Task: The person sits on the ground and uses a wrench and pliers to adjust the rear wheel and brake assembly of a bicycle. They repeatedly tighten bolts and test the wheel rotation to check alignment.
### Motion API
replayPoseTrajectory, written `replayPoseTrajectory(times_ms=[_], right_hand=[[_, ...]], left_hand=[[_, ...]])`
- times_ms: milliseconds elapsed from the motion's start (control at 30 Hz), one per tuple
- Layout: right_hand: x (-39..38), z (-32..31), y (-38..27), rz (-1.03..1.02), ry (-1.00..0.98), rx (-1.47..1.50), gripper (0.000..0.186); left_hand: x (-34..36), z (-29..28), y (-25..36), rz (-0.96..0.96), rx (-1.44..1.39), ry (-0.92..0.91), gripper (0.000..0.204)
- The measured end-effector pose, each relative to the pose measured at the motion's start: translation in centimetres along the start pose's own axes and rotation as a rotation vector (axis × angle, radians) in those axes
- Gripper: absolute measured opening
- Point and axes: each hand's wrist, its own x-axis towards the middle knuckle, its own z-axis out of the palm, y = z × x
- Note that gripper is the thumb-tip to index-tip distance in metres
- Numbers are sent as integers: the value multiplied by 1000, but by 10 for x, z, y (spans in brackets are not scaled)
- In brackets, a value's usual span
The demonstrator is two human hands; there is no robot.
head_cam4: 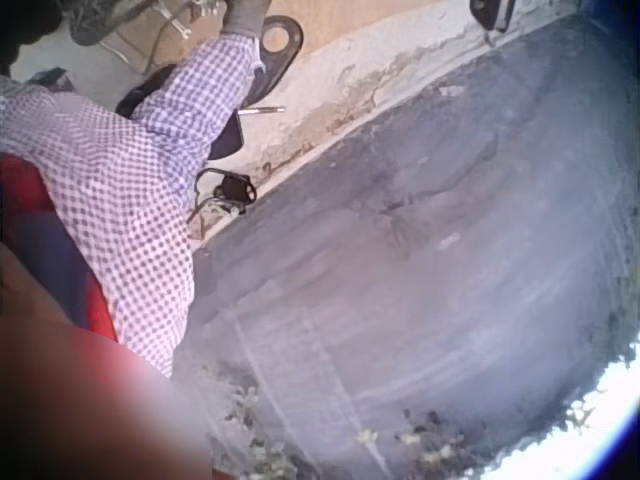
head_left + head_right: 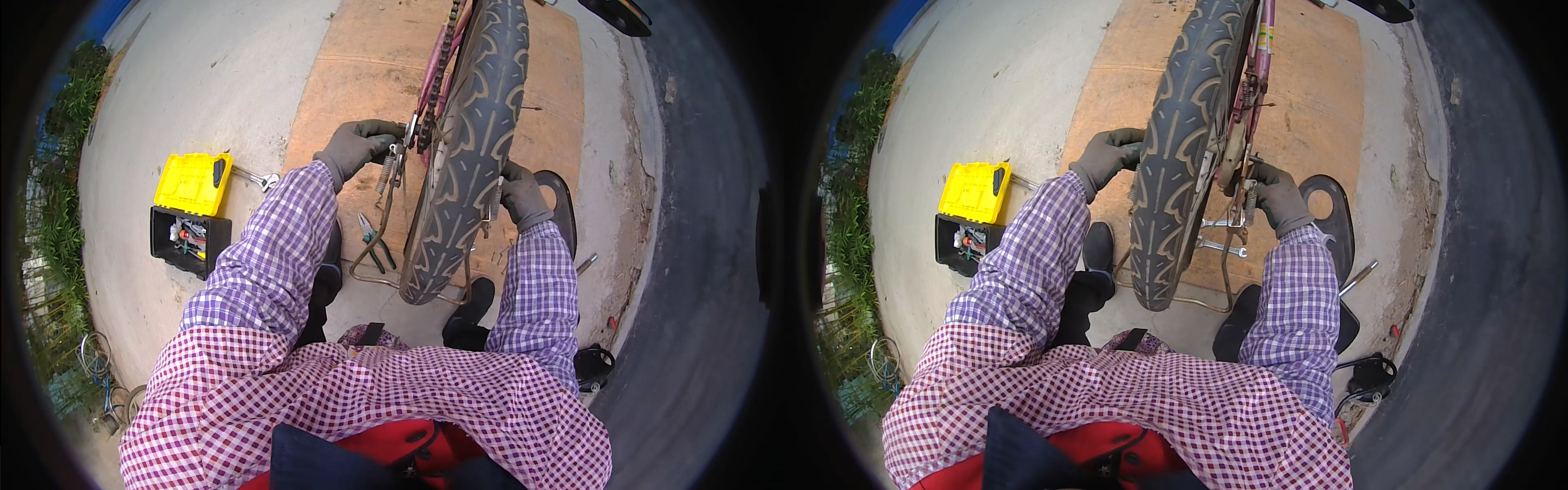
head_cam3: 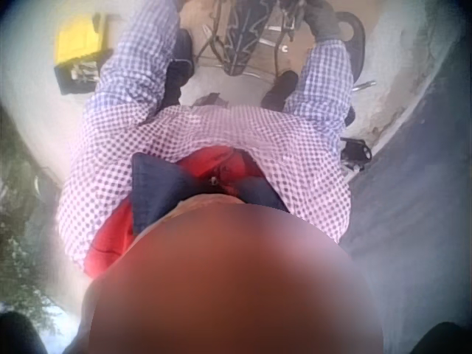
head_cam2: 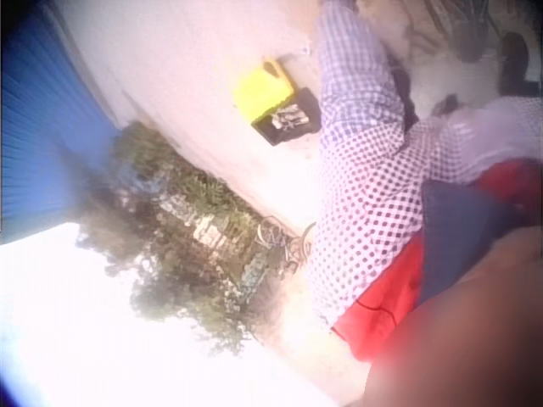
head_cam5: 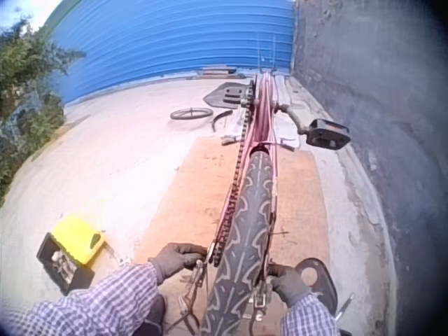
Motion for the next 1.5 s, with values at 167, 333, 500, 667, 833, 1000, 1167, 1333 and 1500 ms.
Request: replayPoseTrajectory(times_ms=[167,333,500,667,833,1000,1167,1333,1500], right_hand=[[2,-7,-5,28,-25,-143,29],[6,-3,-4,-7,-27,-97,28],[0,0,-8,-24,-43,36,19],[-9,2,-24,-44,-57,-98,20],[-11,5,-34,-45,-52,-196,23],[-11,6,-31,-71,-42,-208,25],[-9,5,-32,-73,-43,-337,28],[-1,9,-37,-207,-12,-617,32],[-11,-6,-36,-29,-83,-172,31]], left_hand=[[-9,5,28,6,25,76,48],[12,-5,-1,5,90,129,48],[40,-30,-38,159,330,185,33],[43,-42,-45,119,263,146,27],[41,-43,-43,74,139,57,24],[48,-47,-49,-99,-356,91,28],[53,-54,-57,-135,-400,87,30],[52,-59,-58,-135,-370,87,30],[44,-61,-54,-124,-325,78,30]])
